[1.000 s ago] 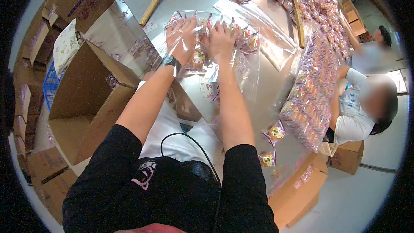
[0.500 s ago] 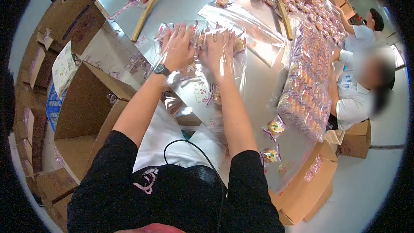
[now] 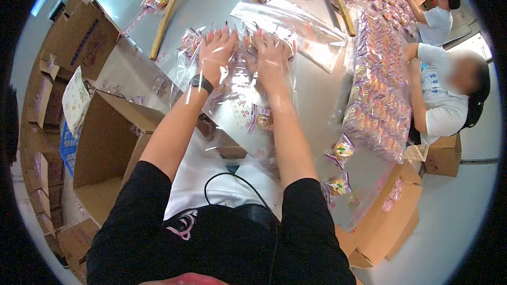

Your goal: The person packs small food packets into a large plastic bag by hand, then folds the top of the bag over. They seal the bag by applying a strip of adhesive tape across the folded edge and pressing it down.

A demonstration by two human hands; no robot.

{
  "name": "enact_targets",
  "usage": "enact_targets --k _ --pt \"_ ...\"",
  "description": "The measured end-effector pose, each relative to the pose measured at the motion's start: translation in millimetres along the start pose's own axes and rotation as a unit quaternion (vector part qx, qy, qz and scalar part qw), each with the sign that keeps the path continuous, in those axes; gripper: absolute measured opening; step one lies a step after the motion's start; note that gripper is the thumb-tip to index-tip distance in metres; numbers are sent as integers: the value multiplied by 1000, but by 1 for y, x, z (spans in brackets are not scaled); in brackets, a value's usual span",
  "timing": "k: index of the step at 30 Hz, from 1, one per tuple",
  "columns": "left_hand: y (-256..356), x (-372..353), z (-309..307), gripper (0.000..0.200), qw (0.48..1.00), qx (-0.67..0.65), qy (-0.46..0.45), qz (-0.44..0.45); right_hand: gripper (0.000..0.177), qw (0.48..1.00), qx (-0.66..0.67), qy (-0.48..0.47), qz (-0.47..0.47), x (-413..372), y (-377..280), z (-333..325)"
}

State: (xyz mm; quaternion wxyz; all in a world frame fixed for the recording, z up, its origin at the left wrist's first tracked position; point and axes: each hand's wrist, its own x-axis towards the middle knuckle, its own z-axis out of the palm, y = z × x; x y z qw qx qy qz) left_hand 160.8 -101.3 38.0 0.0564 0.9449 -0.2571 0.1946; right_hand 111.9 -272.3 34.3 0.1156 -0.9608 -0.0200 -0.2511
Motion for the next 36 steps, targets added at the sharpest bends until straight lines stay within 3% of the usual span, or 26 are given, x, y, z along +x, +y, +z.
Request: enact_targets --k 3,7,10,14,15,16,19,21,22,25,28,29,32,34,35,36 --pt "0 5 7 45 1000 -8 7 -5 60 997 -39 37 -50 -5 3 -5" --pt "-4 1 15 45 999 -1 43 -2 54 998 20 64 -15 -3 1 11" --pt "-10 3 15 44 998 -50 39 6 53 998 -18 52 32 -3 1 20" --pt "-9 4 14 52 997 -62 37 -5 54 997 -43 68 12 -2 11 34" --pt "-9 6 12 53 997 -69 28 -3 53 996 12 89 19 3 5 34" --pt "-10 7 8 56 997 -74 20 -2 56 997 -39 66 16 0 2 27" --pt "-5 2 -12 68 994 -98 -35 -10 60 998 -30 42 42 2 -9 23" --pt "1 -14 -16 58 994 -82 72 7 62 998 -37 33 41 -1 -11 25" --pt "5 -24 -21 53 989 -74 124 16 64 998 -47 42 16 -2 -13 22" --pt "14 -59 -40 51 988 -143 35 -36 75 995 -62 55 -61 -6 -26 5" --pt "17 -97 -65 47 986 -163 14 -12 69 982 -4 -9 -191 0 -42 4" --pt "18 -112 -76 46 987 -159 18 8 62 976 84 -41 -196 -2 -51 -7" --pt "7 -162 -111 46 945 -265 164 98 59 973 70 -58 -212 7 -71 2" --pt "0 -165 -131 52 950 -150 268 -53 66 973 61 -41 -220 17 -78 16" --pt "-10 -157 -145 49 948 -113 274 -114 68 974 73 -47 -209 23 -80 29" --pt "-21 -158 -137 44 953 -158 217 -140 70 975 86 -57 -197 25 -84 41"
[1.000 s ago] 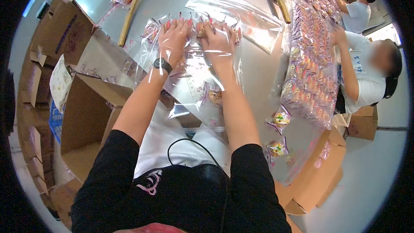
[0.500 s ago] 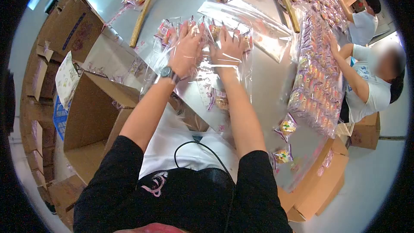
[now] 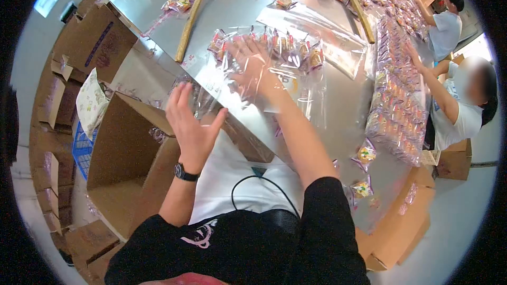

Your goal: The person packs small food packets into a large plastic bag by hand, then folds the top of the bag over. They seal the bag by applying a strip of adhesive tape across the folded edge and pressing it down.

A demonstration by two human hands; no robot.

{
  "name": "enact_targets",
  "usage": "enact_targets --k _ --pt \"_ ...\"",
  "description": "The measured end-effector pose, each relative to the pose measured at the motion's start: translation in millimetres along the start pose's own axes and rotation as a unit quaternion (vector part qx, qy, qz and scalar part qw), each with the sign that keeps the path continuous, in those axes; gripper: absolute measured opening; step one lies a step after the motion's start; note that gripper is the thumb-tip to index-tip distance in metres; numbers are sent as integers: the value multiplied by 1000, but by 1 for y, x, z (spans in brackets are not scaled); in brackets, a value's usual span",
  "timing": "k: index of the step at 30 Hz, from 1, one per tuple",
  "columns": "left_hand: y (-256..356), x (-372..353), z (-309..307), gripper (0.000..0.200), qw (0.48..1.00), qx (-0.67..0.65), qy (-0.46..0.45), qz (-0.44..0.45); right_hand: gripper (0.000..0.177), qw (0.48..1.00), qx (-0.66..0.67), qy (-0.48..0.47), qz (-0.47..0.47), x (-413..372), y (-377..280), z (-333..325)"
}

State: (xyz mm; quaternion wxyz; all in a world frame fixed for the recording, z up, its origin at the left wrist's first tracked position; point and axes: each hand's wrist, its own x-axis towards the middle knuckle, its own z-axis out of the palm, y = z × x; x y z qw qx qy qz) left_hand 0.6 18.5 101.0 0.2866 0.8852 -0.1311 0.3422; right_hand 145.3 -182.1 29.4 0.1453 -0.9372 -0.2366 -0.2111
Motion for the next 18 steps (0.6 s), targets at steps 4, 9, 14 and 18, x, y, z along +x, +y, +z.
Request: enact_targets --k 4,9,14,18 --pt "-31 -5 12 22 969 -104 -161 -154 75 996 -32 -35 76 26 -29 -19" --pt "-35 -3 5 16 967 -150 -127 -162 65 996 -50 4 78 33 -23 -13" --pt "-41 -6 7 17 975 -160 -94 -124 52 990 -113 68 45 36 -10 10" --pt "-46 -11 9 22 975 -176 -68 -119 47 985 -123 100 62 37 -11 16"
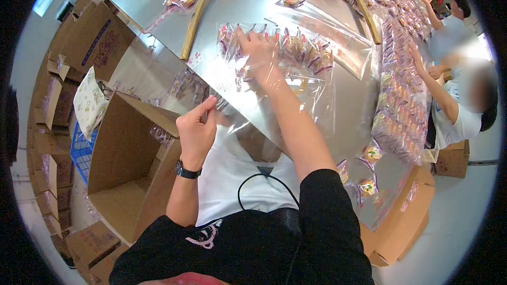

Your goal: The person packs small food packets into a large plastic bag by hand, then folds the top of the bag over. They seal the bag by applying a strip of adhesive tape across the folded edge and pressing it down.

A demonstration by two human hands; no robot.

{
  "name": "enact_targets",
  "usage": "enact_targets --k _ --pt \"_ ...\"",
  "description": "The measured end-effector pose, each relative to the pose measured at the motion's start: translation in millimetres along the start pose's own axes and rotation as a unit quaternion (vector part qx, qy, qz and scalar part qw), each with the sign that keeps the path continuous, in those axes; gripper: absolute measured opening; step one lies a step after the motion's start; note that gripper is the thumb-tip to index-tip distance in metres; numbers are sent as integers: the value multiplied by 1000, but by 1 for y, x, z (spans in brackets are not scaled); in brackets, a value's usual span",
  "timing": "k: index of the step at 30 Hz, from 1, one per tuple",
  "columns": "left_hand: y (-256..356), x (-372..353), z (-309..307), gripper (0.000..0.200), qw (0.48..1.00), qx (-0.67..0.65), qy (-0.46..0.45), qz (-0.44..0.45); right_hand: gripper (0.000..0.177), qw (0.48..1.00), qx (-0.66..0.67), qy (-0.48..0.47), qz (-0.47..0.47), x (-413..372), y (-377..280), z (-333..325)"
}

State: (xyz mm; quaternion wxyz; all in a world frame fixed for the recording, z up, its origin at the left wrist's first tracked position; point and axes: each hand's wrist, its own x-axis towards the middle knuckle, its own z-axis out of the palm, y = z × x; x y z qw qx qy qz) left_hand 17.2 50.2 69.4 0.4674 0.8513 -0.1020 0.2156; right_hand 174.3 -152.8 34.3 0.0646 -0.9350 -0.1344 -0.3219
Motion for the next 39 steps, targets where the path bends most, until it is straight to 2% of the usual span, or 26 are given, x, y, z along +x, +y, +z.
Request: enact_targets --k 4,7,9,10,12,13,15,17,18,20,21,24,25,26,28,29,30,32,33,36,37,39 --pt "7 -3 0 22 1000 3 -13 -13 48 999 7 -2 47 4 2 8" --pt "0 -3 3 24 1000 17 -10 5 44 995 -14 -72 72 10 0 4" --pt "-8 -1 4 28 998 32 -7 46 42 993 -9 -59 97 11 -9 -3" --pt "-4 0 3 29 998 54 8 36 41 993 -6 -53 109 12 -12 -5" --pt "14 2 3 32 995 93 41 19 43 995 49 31 83 1 -7 18" --pt "23 0 3 32 988 113 77 70 44 992 75 72 70 -1 -6 20" --pt "38 -14 -2 33 963 150 145 169 57 992 93 46 77 -8 -5 16" --pt "45 -48 -2 29 969 -20 22 243 66 986 136 54 79 -14 -11 -17" --pt "57 -57 5 29 968 -88 -60 226 65 990 104 44 81 -24 -7 -23" --pt "77 -66 26 34 975 -75 -129 168 64 996 40 19 78 -44 4 -35" --pt "76 -66 35 35 979 -47 -125 156 61 996 -2 28 88 -50 3 -58" --pt "52 -50 82 42 985 43 -125 112 60 993 28 -44 102 -93 19 -67" --pt "43 -38 98 48 981 105 -111 122 59 993 38 -14 112 -97 23 -64" --pt "43 -23 106 56 984 129 -94 83 60 985 72 -38 150 -105 27 -63" --pt "40 2 117 63 979 184 -32 82 61 960 147 -74 225 -115 31 -55" --pt "32 11 125 64 967 238 -12 86 68 976 129 -37 174 -122 34 -53" --pt "22 16 132 65 953 290 8 89 70 980 116 -63 152 -124 32 -56" --pt "-24 16 149 65 964 241 16 109 74 983 93 -120 104 -129 24 -69" --pt "-20 20 145 65 969 215 21 119 81 968 116 -180 132 -126 19 -75" --pt "4 25 126 69 988 149 -30 -3 86 939 210 -165 215 -121 5 -78" --pt "14 24 121 64 993 116 -31 -2 90 930 253 -164 210 -121 7 -86" --pt "-7 13 144 59 989 -128 -72 -35 91 913 301 -173 214 -125 13 -88"
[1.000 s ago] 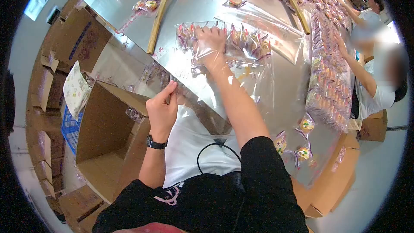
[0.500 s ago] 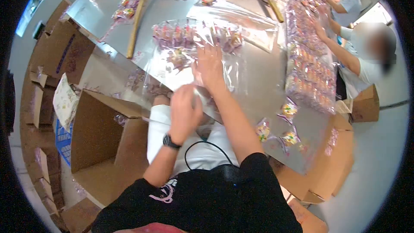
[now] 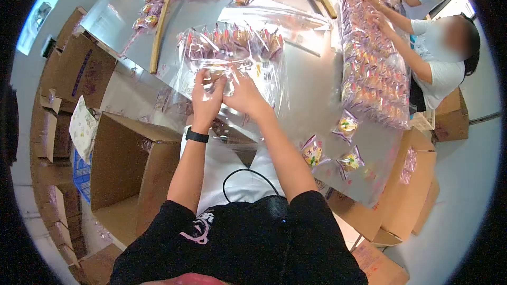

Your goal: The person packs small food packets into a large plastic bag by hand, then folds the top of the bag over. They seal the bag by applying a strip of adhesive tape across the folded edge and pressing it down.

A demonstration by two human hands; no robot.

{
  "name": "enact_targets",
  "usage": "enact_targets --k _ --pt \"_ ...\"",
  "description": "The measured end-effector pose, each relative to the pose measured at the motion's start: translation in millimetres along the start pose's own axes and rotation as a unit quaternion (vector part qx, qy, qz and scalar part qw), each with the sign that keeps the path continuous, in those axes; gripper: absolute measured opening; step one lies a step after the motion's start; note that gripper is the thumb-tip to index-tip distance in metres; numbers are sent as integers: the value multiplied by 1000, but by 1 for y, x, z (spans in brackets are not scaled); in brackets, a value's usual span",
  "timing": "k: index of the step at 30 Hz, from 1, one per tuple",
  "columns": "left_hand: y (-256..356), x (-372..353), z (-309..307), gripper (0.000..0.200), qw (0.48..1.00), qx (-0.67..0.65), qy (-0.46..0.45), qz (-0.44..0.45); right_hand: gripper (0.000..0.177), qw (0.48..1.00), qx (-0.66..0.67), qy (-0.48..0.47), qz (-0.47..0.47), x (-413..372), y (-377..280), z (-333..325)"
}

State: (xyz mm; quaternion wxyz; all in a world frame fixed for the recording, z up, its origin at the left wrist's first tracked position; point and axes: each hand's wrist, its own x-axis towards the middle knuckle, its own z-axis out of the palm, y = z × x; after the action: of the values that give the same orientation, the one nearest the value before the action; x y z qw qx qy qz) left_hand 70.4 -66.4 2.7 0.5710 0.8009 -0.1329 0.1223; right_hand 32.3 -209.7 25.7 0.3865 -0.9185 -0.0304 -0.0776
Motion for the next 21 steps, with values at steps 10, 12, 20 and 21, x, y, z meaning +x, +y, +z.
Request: enact_targets --k 10,12,20,21 --pt "-4 12 34 40 881 -369 -172 -239 50 978 64 199 8 -24 12 -10" --pt "-30 21 58 38 949 -252 -163 -96 53 961 -10 275 18 -23 21 -7" --pt "21 15 39 69 892 -307 -183 -278 67 952 181 139 201 -35 4 -32" --pt "25 14 37 72 915 -250 -169 -267 68 959 157 121 200 -39 -3 -35"
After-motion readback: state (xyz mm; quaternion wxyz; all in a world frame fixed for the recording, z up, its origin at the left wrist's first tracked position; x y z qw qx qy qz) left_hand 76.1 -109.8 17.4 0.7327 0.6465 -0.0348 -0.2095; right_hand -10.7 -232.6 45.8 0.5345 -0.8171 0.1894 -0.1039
